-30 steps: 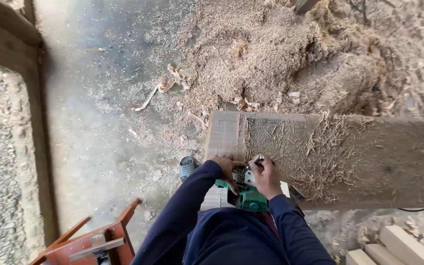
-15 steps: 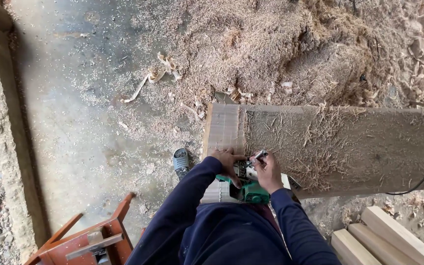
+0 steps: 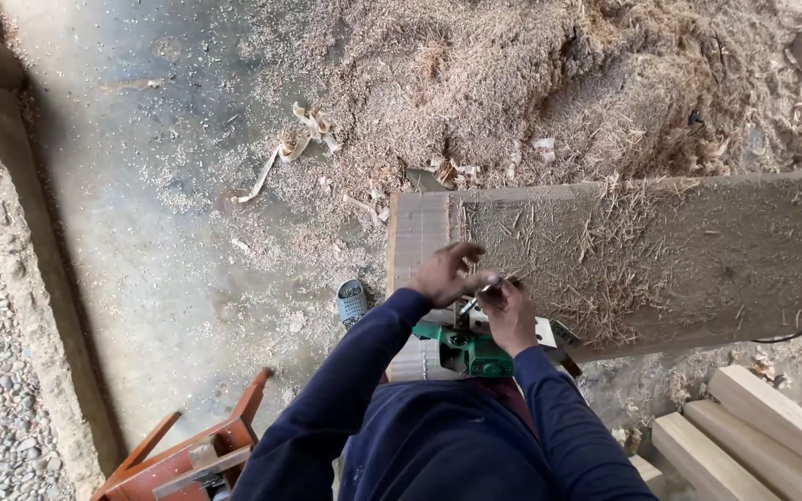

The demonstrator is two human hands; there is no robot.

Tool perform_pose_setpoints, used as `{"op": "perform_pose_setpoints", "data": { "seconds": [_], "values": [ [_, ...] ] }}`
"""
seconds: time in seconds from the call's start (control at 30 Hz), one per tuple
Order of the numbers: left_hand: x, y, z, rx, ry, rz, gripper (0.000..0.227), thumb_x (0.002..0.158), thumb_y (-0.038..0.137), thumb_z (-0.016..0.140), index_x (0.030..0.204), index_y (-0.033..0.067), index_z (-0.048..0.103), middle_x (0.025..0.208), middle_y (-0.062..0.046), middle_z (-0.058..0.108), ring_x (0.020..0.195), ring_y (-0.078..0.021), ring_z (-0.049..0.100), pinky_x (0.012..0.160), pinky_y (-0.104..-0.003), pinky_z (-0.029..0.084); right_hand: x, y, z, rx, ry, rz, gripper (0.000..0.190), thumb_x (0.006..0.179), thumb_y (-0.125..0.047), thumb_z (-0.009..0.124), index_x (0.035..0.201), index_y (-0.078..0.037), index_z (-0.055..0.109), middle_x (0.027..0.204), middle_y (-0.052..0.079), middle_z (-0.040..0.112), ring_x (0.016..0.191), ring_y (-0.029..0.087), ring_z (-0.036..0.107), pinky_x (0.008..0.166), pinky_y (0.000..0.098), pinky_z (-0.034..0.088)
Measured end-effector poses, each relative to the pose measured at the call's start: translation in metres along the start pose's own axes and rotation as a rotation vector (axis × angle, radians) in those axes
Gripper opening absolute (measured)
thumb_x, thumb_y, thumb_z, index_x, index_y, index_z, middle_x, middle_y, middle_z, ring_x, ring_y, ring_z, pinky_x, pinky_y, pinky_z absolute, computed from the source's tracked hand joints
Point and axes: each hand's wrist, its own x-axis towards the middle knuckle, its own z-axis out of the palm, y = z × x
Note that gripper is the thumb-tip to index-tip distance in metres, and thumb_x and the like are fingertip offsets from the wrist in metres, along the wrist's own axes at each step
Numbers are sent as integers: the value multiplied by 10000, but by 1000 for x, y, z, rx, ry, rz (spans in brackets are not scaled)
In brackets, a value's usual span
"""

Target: Adjusting and inspecting the blades and plate of an electric power planer.

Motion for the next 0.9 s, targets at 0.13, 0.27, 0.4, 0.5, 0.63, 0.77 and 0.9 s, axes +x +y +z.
{"op": "perform_pose_setpoints", "data": {
  "seconds": [0.13,0.27,0.4,0.5,0.63,0.77,0.9],
  "values": [
    [21,42,-5,88,-40,-57,740,844,710,648,1252,95,705,1124,-121,769,937,-257,774,829,-398,616,0,19,8,-150,-4,50,283,935,-307,768,1065,-66,699,789,114,705,717,248,700,687,399,543],
    [37,27,14,232,-76,8,571,874,664,657,1095,163,820,1060,-113,794,860,-266,783,806,-389,628,-1,33,16,162,72,-157,278,915,-252,713,1090,-46,651,919,70,730,837,187,723,700,364,556],
    [42,12,24,163,-88,19,463,915,569,657,1107,173,800,998,-105,813,865,-238,796,827,-361,630,-3,38,18,66,22,-7,252,977,-264,726,1094,-55,651,862,99,701,775,184,669,700,365,532],
    [40,10,24,83,-78,33,386,950,449,646,1161,152,772,1015,-108,808,887,-243,796,853,-366,626,-4,39,20,35,7,81,256,996,-263,741,1114,-53,655,817,141,647,748,218,595,697,375,525],
    [33,18,16,-4,-114,44,300,1015,271,570,1251,131,689,1053,-102,790,951,-248,786,876,-384,617,-4,25,15,206,14,-46,246,951,-260,717,1087,-73,633,926,12,706,839,107,677,722,322,587],
    [25,28,16,-7,-82,11,287,1030,228,539,1269,133,666,1005,-109,787,934,-266,779,843,-406,608,-4,27,17,160,6,17,250,948,-236,746,1093,-61,643,892,29,707,801,125,670,742,323,577],
    [27,14,28,-51,18,11,261,1015,220,544,1239,122,632,992,-82,803,909,-271,767,800,-413,586,-5,26,17,212,-7,94,300,934,-242,756,1143,-53,655,881,54,704,790,117,671,707,311,595]
  ]
}}
